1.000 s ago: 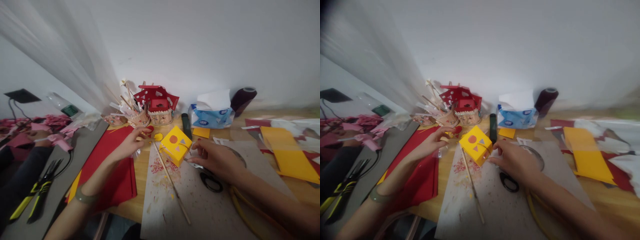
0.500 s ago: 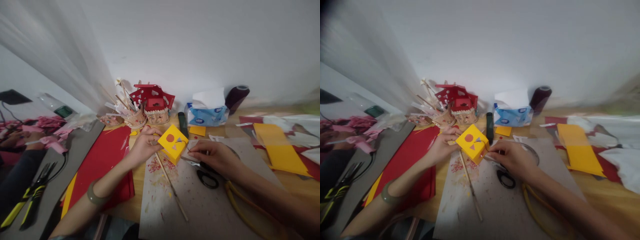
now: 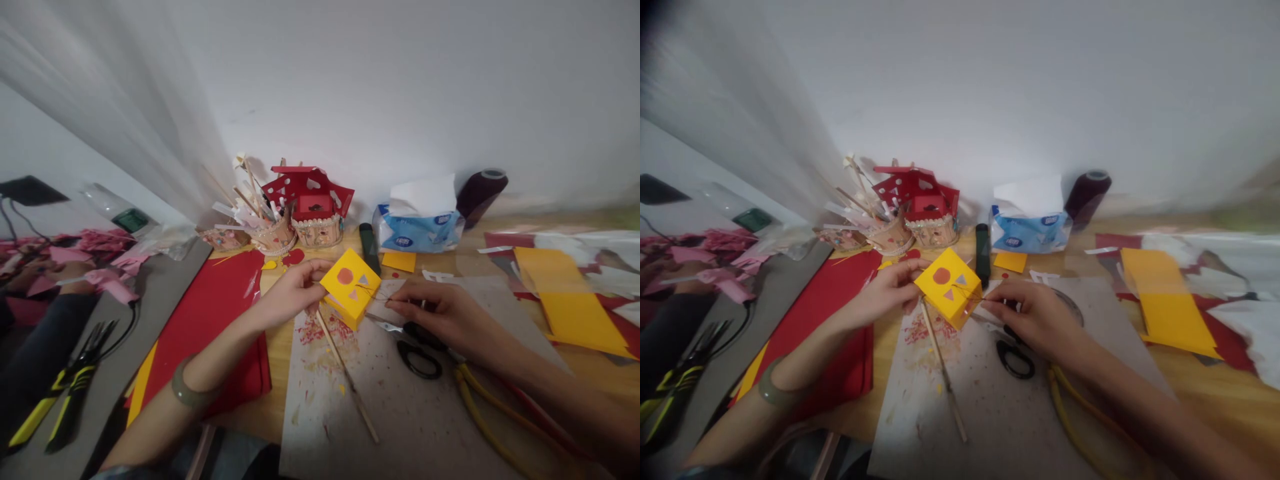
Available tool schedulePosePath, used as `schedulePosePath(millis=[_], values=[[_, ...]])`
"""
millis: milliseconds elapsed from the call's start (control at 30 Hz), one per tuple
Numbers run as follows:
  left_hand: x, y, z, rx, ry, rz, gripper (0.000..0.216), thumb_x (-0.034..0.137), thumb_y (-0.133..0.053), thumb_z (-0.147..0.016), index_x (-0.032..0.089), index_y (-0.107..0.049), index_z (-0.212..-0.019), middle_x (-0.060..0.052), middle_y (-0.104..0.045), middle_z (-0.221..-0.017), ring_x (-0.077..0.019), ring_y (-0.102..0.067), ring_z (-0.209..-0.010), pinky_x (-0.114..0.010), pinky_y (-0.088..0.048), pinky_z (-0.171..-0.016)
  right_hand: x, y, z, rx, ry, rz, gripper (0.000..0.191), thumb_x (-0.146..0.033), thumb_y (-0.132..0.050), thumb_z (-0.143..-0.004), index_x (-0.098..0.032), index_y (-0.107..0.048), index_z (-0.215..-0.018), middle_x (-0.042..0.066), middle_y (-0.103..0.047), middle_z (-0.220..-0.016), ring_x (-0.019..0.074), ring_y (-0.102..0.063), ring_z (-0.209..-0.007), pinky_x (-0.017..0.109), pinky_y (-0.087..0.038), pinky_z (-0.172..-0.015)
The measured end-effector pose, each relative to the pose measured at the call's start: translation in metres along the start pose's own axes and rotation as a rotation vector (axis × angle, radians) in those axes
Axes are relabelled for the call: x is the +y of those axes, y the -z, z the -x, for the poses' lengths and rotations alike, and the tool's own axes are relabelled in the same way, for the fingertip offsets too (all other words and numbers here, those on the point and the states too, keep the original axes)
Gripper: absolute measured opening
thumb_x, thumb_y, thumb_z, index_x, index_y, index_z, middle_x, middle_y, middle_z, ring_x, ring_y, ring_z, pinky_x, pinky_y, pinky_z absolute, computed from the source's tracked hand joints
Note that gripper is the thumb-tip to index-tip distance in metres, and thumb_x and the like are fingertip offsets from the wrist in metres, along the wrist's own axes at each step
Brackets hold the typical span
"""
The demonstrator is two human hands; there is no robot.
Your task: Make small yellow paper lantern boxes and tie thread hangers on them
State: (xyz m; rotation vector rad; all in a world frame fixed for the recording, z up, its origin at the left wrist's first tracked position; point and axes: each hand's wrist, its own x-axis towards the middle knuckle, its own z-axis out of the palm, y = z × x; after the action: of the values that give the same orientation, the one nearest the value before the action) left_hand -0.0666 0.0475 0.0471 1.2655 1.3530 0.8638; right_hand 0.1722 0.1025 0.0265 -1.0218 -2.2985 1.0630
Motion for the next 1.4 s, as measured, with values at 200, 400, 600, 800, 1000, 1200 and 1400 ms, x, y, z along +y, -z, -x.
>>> schedulePosePath(millis=[200,400,600,800,1000,1200,1400], values=[[0.007,0.006,-0.001,-0.166,0.102,0.053,0.020,0.018,-0.070,-0.065,0.013,-0.066,-0.084,-0.001,-0.067,-0.071,-0.0077,-0.056,-0.055,-0.020,-0.046,-0.054,0.003,0.000,0.001,-0.016,-0.028,-0.013,0.030,-0.045,-0.053,-0.081,-0.021,-0.064,-0.067,0.003,-0.064,-0.068,0.0164,-0.054,-0.062,0.029,-0.040,-0.056],[-0.001,0.013,0.002,-0.068,0.098,-0.073,0.014,0.025,-0.071,-0.067,0.012,-0.067,-0.066,0.003,-0.059,-0.056,-0.0063,-0.050,-0.050,-0.020,-0.042,-0.052,0.000,0.004,0.001,-0.030,-0.020,-0.040,0.029,-0.043,-0.053,-0.082,-0.021,-0.062,-0.066,0.002,-0.062,-0.067,0.0163,-0.054,-0.064,0.028,-0.039,-0.058],[0.002,0.023,0.004,-0.102,0.113,-0.122,0.011,0.023,-0.072,-0.066,0.012,-0.068,-0.065,0.003,-0.061,-0.056,-0.0054,-0.048,-0.050,-0.018,-0.040,-0.051,-0.005,0.006,0.001,-0.023,0.013,-0.066,0.029,-0.041,-0.053,-0.083,-0.021,-0.060,-0.063,0.002,-0.060,-0.066,0.0161,-0.053,-0.065,0.028,-0.038,-0.059],[0.004,0.033,0.005,-0.079,0.147,-0.150,0.006,0.019,-0.071,-0.064,0.015,-0.071,-0.068,0.001,-0.066,-0.059,-0.0087,-0.056,-0.054,-0.020,-0.045,-0.054,-0.004,0.008,0.003,-0.006,-0.005,-0.092,0.031,-0.043,-0.052,-0.083,-0.021,-0.060,-0.063,0.002,-0.060,-0.066,0.0163,-0.053,-0.064,0.029,-0.038,-0.059],[0.002,0.042,0.006,0.015,0.120,-0.179,0.011,0.021,-0.070,-0.061,0.014,-0.072,-0.069,-0.001,-0.067,-0.057,-0.0089,-0.053,-0.050,-0.020,-0.042,-0.050,-0.005,0.009,0.004,0.012,-0.030,-0.103,0.033,-0.046,-0.052,-0.081,-0.020,-0.060,-0.061,0.002,-0.058,-0.063,0.0162,-0.052,-0.062,0.028,-0.037,-0.055],[-0.004,0.052,0.004,0.097,0.187,-0.163,0.007,0.018,-0.070,-0.055,0.015,-0.072,-0.061,0.001,-0.065,-0.051,-0.0055,-0.043,-0.043,-0.017,-0.031,-0.042,0.005,0.014,0.002,0.127,-0.132,-0.171,0.032,-0.051,-0.058,-0.073,-0.021,-0.063,-0.062,0.002,-0.060,-0.064,0.0172,-0.053,-0.063,0.029,-0.040,-0.057],[-0.007,0.053,0.009,0.052,0.251,-0.004,0.008,0.018,-0.066,-0.056,0.013,-0.071,-0.059,0.000,-0.064,-0.051,-0.0040,-0.039,-0.041,-0.017,-0.026,-0.039,0.012,0.020,-0.005,0.224,-0.154,-0.189,0.027,-0.050,-0.063,-0.069,-0.024,-0.066,-0.061,0.002,-0.062,-0.063,0.0180,-0.054,-0.062,0.030,-0.041,-0.057]])
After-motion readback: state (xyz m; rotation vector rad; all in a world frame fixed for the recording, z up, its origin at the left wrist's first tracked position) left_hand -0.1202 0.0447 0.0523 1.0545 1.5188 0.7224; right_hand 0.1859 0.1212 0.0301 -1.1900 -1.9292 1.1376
